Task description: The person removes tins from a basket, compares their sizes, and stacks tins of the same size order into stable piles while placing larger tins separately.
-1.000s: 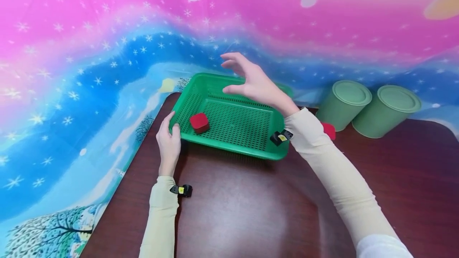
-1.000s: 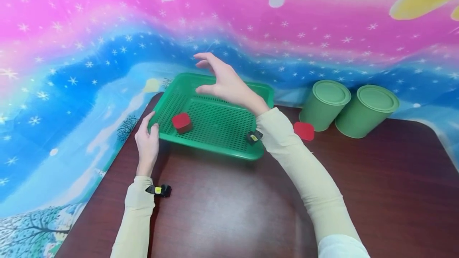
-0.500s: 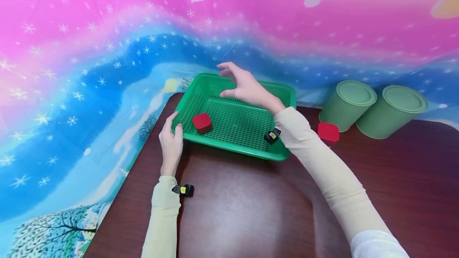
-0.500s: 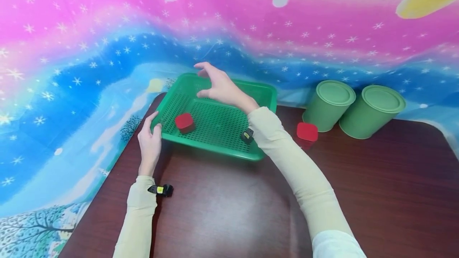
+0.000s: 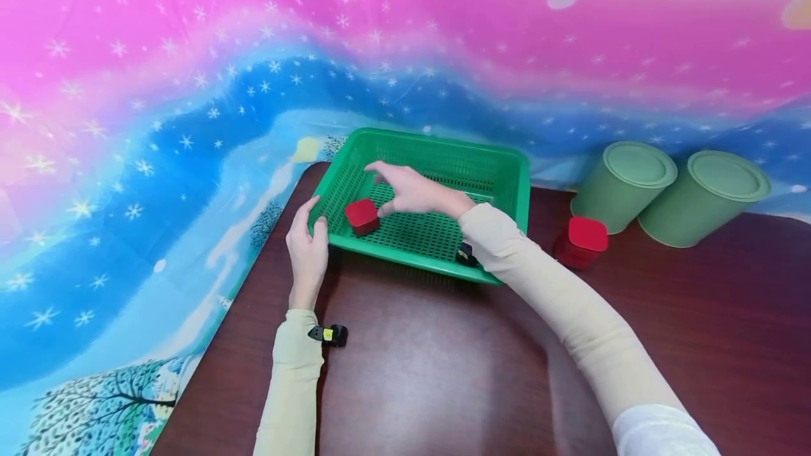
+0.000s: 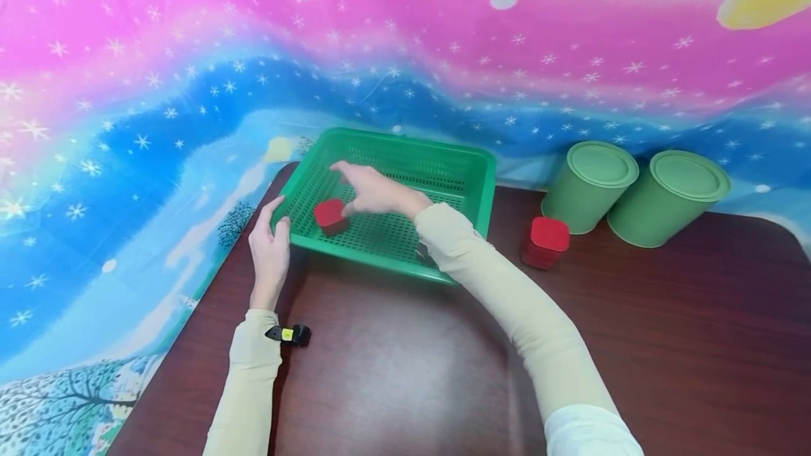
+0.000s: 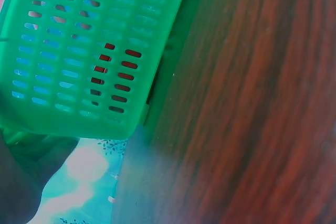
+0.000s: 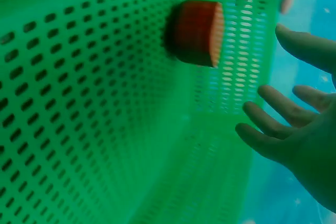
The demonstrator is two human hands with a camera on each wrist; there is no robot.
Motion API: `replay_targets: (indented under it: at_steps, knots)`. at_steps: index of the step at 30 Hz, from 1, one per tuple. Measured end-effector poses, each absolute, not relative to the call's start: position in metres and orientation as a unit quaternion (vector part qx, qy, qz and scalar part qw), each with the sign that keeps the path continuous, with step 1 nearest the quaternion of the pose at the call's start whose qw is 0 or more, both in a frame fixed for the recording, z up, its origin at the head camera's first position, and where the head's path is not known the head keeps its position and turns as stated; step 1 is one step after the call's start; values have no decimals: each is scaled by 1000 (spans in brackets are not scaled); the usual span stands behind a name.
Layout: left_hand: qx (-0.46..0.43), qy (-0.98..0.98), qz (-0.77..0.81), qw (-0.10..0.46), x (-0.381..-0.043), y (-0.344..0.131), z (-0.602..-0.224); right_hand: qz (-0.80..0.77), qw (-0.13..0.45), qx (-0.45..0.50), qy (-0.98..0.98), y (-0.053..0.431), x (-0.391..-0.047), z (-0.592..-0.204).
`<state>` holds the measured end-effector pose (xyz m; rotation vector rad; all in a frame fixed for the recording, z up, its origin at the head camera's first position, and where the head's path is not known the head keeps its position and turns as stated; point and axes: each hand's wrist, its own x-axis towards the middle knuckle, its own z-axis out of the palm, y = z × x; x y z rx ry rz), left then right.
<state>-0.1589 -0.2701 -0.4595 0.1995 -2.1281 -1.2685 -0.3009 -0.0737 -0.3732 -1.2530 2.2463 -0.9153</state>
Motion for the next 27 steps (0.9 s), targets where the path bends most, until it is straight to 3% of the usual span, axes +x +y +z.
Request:
replay_targets:
  at_steps: [8, 27]
  knots:
    - [70, -815, -475, 324, -160, -269, -461, -260, 235, -457, 817, -84, -302, -399]
    - [85, -807, -490, 319, -161, -271, -461, -212, 251, -456, 827, -111, -298, -404]
